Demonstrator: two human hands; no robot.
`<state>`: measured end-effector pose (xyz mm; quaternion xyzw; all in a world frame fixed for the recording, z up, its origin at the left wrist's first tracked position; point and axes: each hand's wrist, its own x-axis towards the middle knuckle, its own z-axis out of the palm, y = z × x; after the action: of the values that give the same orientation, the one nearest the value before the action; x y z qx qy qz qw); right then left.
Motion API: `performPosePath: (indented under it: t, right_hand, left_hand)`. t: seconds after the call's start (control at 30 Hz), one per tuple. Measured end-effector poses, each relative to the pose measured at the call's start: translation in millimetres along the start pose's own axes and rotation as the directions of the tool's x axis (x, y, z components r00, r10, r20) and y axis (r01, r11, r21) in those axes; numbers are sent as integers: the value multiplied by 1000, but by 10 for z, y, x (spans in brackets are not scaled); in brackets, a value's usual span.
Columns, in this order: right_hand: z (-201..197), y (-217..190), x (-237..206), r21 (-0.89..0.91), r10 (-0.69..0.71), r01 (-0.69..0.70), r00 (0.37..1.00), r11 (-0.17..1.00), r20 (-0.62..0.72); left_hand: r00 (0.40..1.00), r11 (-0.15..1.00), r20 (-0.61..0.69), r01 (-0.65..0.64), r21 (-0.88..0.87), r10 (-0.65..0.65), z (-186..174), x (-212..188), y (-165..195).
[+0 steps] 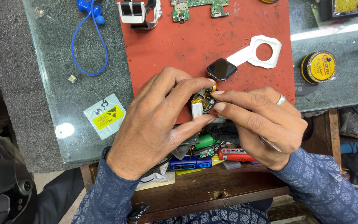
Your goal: The person disassembles a smartwatch by prying open the back cover and then uses tweezers to carefully remove internal components such as the battery and ribbon cables. The person handles the watch and its parts on a red mat while other tools and parts are visible on the workbench.
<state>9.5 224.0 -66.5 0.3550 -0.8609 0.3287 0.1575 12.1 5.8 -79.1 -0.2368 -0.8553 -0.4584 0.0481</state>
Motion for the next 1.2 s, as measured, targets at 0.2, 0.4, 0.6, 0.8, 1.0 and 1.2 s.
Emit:
performPosePath:
  t: [0.2,0.4,0.6,0.8,1.0,1.2]
  right_hand:
    - [26,8,-5,10,4,-4,999,1000,-34]
    - [18,3,-15,11,18,-18,999,1000,-35]
    - [12,-14,-34,1,46,-46,999,999,-11]
    - [0,-9,-29,11,42,-42,999,999,-11]
    - [0,-17,-30,5,33,-33,999,999,-4]
    - [-4,-34,-28,2,46,-46,999,999,1]
  left_hand:
    - [1000,1000,-1,-2,7,2,-3,1,1]
    - [1000,1000,-2,-5,5,5,3,5,1]
    - [1000,1000,1,1,-2,-1,1,-9,-10]
    - [1000,1000,-2,-1,2,1,-3,-7,2]
    - [1000,1000,-4,-11,1,11,-4,-19,-7]
    - [1000,1000,-4,-15,4,15,-4,-26,-9]
